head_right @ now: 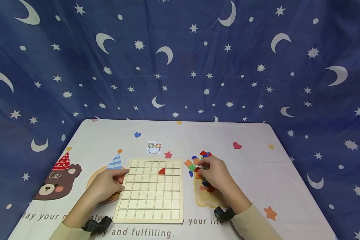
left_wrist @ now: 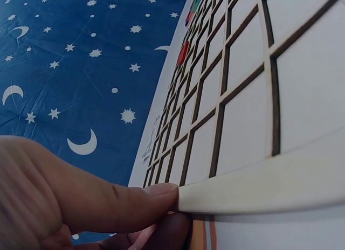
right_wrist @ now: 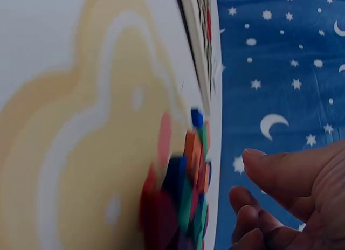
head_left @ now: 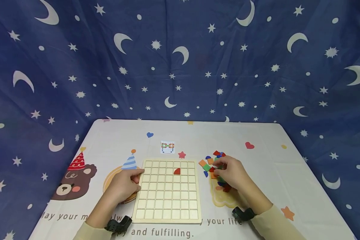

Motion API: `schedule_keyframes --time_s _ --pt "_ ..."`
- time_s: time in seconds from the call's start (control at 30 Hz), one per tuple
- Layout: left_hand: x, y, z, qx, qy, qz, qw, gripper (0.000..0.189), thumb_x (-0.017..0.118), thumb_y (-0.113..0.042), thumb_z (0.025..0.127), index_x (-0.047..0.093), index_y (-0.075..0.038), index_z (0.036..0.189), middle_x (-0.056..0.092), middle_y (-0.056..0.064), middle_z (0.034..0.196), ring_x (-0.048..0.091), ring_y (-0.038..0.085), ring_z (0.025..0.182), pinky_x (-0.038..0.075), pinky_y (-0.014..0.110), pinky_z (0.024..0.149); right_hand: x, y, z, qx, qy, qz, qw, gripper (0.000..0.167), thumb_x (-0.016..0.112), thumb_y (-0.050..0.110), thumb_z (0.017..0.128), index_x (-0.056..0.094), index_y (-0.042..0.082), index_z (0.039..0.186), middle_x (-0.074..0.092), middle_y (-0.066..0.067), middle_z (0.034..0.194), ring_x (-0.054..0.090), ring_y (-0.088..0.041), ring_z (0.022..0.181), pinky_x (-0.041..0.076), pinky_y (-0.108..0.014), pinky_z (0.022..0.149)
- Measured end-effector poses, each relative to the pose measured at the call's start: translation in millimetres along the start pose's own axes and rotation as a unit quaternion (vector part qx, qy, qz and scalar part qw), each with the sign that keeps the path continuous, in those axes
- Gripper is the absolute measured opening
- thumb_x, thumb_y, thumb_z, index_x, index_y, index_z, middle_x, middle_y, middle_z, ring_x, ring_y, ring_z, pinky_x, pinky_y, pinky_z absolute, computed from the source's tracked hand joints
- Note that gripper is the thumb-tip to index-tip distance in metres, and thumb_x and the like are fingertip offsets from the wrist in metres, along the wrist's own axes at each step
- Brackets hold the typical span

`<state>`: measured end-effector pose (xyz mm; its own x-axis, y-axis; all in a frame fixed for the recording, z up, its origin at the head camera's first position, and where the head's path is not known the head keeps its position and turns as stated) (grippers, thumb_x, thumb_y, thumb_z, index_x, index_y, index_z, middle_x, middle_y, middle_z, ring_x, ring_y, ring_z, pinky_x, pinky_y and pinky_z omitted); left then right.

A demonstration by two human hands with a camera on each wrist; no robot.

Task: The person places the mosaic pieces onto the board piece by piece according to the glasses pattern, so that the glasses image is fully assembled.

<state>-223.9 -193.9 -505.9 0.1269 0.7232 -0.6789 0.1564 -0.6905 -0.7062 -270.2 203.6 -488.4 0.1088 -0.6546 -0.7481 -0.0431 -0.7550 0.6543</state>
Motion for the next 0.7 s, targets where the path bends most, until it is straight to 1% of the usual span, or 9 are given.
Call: schedule_keyframes --time_s 0.13,0.23,0.33,0.53,0.7 --pt "0.5 1.9 0.9 -0.009 0.003 0.002 1.0 0.066 0.081 0.004 0.077 0.073 -0.009 0.14 0.063 0.004 0.088 0.051 0.02 0.075 0.039 0.03 0.063 -10 -15 -4.4 0.015 -0.011 -0.01 0.9998 0.025 0.085 0.012 0.091 0.081 0.014 0.115 0.066 -0.006 0.102 0.057 -0.024 0.09 0.058 -0.027 0.069" --pt "0.6 2.8 1.1 -0.012 0.003 0.004 0.9999 0.066 0.081 0.004 0.076 0.072 -0.01 0.141 0.063 0.004 0.088 0.051 0.02 0.074 0.039 0.029 0.062 -15 -25 -6.7 0.019 -0.017 -0.012 0.9996 0.027 0.084 0.01 0.092 0.079 0.012 0.118 0.065 -0.007 0.102 0.058 -0.024 0.09 0.061 -0.027 0.068" --pt "0.3 2.2 0.6 -0.009 0.003 0.003 0.9999 0.065 0.081 0.004 0.077 0.073 -0.009 0.14 0.063 0.003 0.087 0.051 0.019 0.074 0.038 0.029 0.062 -18 -33 -7.5 0.024 -0.021 -0.017 0.9993 0.026 0.083 0.01 0.093 0.079 0.012 0.118 0.066 -0.007 0.104 0.061 -0.023 0.092 0.063 -0.028 0.07" --pt "0.2 1.1 0.4 -0.007 0.003 0.0 1.0 0.065 0.082 0.005 0.077 0.073 -0.009 0.139 0.063 0.004 0.088 0.051 0.019 0.075 0.039 0.029 0.063 -22 -45 -5.9 0.024 -0.028 -0.038 0.9986 0.023 0.083 0.013 0.094 0.081 0.014 0.116 0.068 -0.007 0.107 0.063 -0.024 0.096 0.063 -0.037 0.086" --pt "0.4 1.6 1.0 -0.009 0.004 0.0 1.0 0.064 0.083 0.004 0.077 0.074 -0.01 0.139 0.063 0.003 0.088 0.051 0.019 0.075 0.038 0.029 0.062 -23 -52 -5.3 0.023 -0.025 -0.051 0.9981 0.023 0.082 0.008 0.093 0.08 0.011 0.116 0.069 -0.009 0.108 0.062 -0.025 0.097 0.063 -0.044 0.092"
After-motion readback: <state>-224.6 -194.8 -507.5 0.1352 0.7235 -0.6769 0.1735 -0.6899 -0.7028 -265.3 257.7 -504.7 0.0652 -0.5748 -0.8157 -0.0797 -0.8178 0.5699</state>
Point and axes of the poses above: each hand's wrist, its own z-axis towards the middle knuckle, its own x-axis out of the palm, y = z × x, the point moved 9 cm from there along z, towards the middle knuckle
